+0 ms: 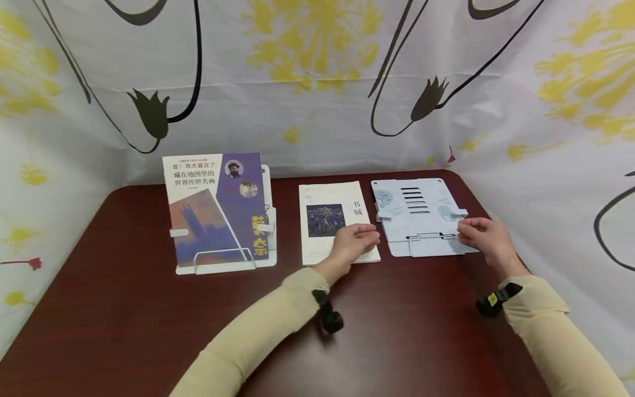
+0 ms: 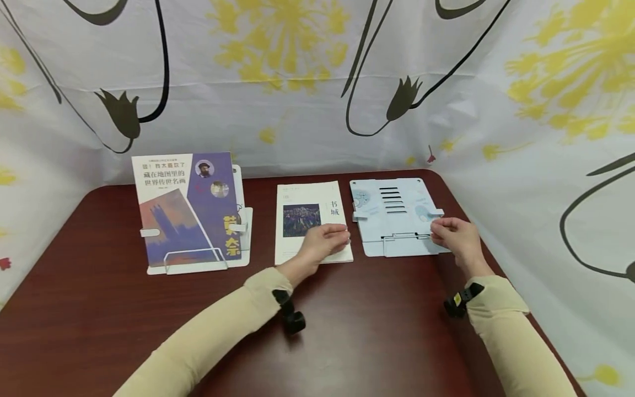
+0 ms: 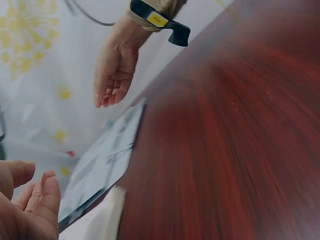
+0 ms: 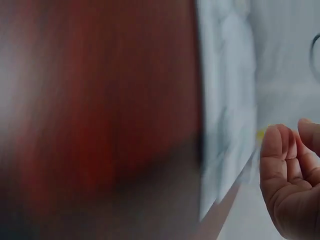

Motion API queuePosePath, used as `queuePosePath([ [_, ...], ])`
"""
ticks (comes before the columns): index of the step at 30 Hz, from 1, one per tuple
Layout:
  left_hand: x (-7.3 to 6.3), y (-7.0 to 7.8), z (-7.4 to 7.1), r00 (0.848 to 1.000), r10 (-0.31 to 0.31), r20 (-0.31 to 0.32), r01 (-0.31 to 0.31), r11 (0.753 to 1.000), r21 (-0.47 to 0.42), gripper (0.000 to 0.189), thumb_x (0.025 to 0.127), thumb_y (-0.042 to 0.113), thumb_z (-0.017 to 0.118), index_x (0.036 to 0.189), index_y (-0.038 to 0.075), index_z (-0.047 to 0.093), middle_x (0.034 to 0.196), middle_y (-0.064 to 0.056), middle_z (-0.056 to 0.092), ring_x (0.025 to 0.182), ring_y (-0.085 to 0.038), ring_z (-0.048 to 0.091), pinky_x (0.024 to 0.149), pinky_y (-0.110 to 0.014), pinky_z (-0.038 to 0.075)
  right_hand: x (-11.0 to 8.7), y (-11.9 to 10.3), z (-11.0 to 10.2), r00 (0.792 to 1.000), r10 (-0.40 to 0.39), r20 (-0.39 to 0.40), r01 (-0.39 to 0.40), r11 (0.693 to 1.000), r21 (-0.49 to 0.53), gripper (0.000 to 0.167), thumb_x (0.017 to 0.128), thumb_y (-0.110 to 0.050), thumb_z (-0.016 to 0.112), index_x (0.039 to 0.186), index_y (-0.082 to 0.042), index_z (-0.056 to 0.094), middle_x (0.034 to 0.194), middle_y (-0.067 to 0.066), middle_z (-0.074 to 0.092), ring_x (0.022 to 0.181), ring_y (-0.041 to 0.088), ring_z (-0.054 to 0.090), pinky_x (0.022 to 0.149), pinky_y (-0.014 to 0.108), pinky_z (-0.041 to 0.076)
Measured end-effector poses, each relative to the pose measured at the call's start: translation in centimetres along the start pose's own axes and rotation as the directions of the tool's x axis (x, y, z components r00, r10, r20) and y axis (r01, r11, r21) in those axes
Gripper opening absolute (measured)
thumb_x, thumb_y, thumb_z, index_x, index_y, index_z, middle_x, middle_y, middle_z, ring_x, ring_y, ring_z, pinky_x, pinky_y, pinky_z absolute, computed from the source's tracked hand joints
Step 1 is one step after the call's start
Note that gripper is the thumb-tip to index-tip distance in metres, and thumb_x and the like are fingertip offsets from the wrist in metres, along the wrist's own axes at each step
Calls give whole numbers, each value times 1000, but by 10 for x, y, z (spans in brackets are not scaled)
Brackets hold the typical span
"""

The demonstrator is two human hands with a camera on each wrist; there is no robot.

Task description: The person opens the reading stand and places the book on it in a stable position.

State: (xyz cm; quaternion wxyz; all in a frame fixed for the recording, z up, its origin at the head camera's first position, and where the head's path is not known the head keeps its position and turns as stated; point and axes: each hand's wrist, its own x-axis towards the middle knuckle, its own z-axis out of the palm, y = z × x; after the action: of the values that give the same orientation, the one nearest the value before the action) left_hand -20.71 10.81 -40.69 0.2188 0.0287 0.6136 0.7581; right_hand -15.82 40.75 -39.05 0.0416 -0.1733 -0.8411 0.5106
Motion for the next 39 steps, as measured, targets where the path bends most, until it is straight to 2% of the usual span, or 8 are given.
queuePosePath([
  [4,10,-9,30,1000,-1,-3,2,994,112,29,86,3,65,113,-7,64,100,-18,70,88,-20,69,75,-24,55,5,18,-10,999,-16,39,22,986,-166,41,93,-17,59,117,16,52,77,-12,62,66,-1,61,63,22,55],
  [8,17,-16,51,999,-13,-41,24,963,267,26,84,8,69,108,-1,68,91,-10,72,78,-15,69,65,-18,51,12,27,-12,995,2,102,23,970,-241,35,91,-12,61,112,16,56,82,-2,64,67,0,60,62,21,54],
  [10,18,-19,57,998,-22,-60,42,935,353,24,83,13,71,105,3,71,90,-4,72,75,-10,66,62,-18,49,13,27,-12,991,7,132,28,964,-264,33,90,-10,62,110,16,57,82,0,64,67,1,59,62,21,53],
  [15,20,-24,64,994,-34,-101,76,887,456,21,81,18,73,100,8,73,94,0,69,82,-11,62,65,-21,48,18,22,-8,984,25,178,34,948,-316,29,88,-8,64,106,14,59,79,1,62,65,5,56,61,21,51],
  [19,24,-26,70,994,-10,-108,62,870,489,20,80,18,74,97,8,74,92,0,70,85,-13,61,66,-21,48,20,21,-8,977,53,205,23,935,-353,27,88,-10,63,104,12,59,78,1,61,66,8,54,60,22,50],
  [25,27,-28,77,996,27,-88,23,853,521,14,80,15,75,92,9,75,89,1,70,76,-11,60,61,-21,47,21,25,-14,974,71,216,17,923,-384,28,90,-12,62,104,11,57,81,2,60,68,8,53,60,21,49],
  [31,24,-32,81,997,44,-59,-6,844,536,17,80,10,74,97,9,74,87,1,73,77,-9,64,64,-17,47,22,30,-20,959,74,275,23,942,-336,27,91,-8,60,106,13,53,79,-2,58,68,5,52,62,20,49],
  [39,26,-34,81,993,76,-91,-21,869,494,13,78,6,75,91,9,75,79,2,73,72,-6,64,64,-16,46,24,35,-26,948,30,315,42,975,-217,28,90,-8,62,106,12,50,81,-5,57,72,2,52,66,18,49],
])
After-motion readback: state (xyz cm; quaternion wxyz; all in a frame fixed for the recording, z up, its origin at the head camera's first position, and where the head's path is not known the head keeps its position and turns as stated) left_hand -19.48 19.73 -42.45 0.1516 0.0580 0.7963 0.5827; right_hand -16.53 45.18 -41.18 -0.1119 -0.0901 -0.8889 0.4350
